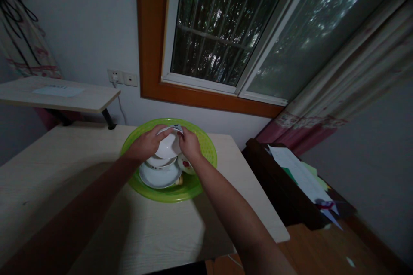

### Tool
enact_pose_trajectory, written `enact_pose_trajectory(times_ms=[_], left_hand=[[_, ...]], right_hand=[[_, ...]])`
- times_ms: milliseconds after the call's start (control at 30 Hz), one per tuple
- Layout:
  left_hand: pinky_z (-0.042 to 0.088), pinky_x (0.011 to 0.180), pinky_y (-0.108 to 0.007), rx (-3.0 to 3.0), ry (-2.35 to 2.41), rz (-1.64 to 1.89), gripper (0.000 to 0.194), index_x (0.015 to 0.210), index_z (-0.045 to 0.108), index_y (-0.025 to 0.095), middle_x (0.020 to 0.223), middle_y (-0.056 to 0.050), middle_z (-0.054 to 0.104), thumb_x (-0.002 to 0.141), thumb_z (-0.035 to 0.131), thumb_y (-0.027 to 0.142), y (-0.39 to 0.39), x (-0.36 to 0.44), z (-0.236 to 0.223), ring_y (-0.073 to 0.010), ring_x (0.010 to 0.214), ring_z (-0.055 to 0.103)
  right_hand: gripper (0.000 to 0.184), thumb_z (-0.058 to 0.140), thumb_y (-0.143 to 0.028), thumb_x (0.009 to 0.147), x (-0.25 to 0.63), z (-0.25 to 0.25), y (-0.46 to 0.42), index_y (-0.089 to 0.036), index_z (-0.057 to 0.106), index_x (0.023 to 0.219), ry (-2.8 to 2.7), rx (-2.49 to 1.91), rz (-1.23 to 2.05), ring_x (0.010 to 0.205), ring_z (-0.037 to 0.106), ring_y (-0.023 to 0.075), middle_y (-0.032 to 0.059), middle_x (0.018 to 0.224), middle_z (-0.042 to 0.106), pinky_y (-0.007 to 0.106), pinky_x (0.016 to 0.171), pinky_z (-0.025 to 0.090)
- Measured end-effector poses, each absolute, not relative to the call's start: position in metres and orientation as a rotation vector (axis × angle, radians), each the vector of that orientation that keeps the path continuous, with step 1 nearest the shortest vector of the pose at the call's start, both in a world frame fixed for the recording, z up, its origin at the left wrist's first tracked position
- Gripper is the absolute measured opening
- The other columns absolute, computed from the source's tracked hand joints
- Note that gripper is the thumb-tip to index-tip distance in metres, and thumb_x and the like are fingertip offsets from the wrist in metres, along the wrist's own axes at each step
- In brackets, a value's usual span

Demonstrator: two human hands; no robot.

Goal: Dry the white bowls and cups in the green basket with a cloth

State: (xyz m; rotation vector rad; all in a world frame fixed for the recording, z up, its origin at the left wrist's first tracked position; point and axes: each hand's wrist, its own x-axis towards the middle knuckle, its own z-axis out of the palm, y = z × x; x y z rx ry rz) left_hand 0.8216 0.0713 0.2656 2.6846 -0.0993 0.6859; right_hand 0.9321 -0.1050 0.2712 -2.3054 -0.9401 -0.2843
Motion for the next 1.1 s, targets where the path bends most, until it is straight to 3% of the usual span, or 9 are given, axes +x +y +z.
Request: enact_pose_trajectory(times_ms=[267, 467, 600, 700, 833, 1100], left_hand=[[0.05, 0.112, -0.038, 2.667, -0.033, 0.764, 0.047, 0.14, 0.064, 0.026, 0.151, -0.006, 0.061, 0.1, 0.039, 0.022, 0.071, 0.825, 0.26, -0.0221, 0.126, 0.064], [0.047, 0.115, -0.041, 2.667, 0.004, 0.882, 0.048, 0.142, 0.057, 0.017, 0.146, -0.014, 0.063, 0.098, 0.038, 0.02, 0.07, 0.824, 0.263, -0.0257, 0.133, 0.061], [0.051, 0.11, -0.042, 2.668, 0.177, 0.733, 0.053, 0.145, 0.052, 0.014, 0.141, -0.017, 0.066, 0.093, 0.049, 0.024, 0.068, 0.825, 0.267, -0.03, 0.128, 0.065], [0.055, 0.102, -0.042, 2.648, 0.262, 0.563, 0.054, 0.144, 0.052, 0.013, 0.126, -0.016, 0.073, 0.092, 0.05, 0.026, 0.069, 0.826, 0.268, -0.0309, 0.115, 0.071], [0.055, 0.099, -0.04, 2.617, 0.238, 0.553, 0.051, 0.145, 0.051, 0.013, 0.119, -0.016, 0.075, 0.096, 0.042, 0.023, 0.072, 0.825, 0.269, -0.0286, 0.11, 0.072], [0.05, 0.111, -0.043, 2.606, 0.142, 0.632, 0.054, 0.147, 0.053, 0.014, 0.136, -0.015, 0.069, 0.094, 0.042, 0.018, 0.072, 0.822, 0.269, -0.0281, 0.125, 0.066]], right_hand=[[0.027, 0.055, -0.019, 0.101, 0.935, 0.268, -0.103, -0.02, 0.072, 0.121, -0.925, -2.299, -0.294, 0.101, 0.073, 0.024, 0.01, 0.112, 0.079, 0.03, 0.091, 0.052], [0.025, 0.056, -0.018, 0.1, 0.939, 0.264, -0.103, -0.018, 0.074, 0.117, -0.858, -2.22, -0.285, 0.098, 0.073, 0.0245, 0.0105, 0.107, 0.079, 0.031, 0.089, 0.053], [0.023, 0.057, -0.018, 0.099, 0.943, 0.263, -0.102, -0.018, 0.074, 0.113, -0.75, -2.109, -0.281, 0.099, 0.073, 0.023, 0.0097, 0.108, 0.079, 0.03, 0.09, 0.054], [0.023, 0.057, -0.017, 0.098, 0.943, 0.263, -0.101, -0.017, 0.074, 0.113, -0.721, -2.1, -0.274, 0.102, 0.073, 0.0235, 0.0108, 0.109, 0.079, 0.031, 0.092, 0.054], [0.03, 0.054, -0.017, 0.1, 0.938, 0.265, -0.102, -0.016, 0.07, 0.125, -0.795, -2.187, -0.286, 0.109, 0.072, 0.0256, 0.0137, 0.12, 0.077, 0.035, 0.1, 0.052], [0.06, 0.046, -0.006, 0.094, 0.921, 0.276, -0.107, -0.023, 0.051, 0.152, -1.068, -2.297, -0.384, 0.128, 0.063, 0.0247, 0.0099, 0.148, 0.063, 0.038, 0.112, 0.048]])
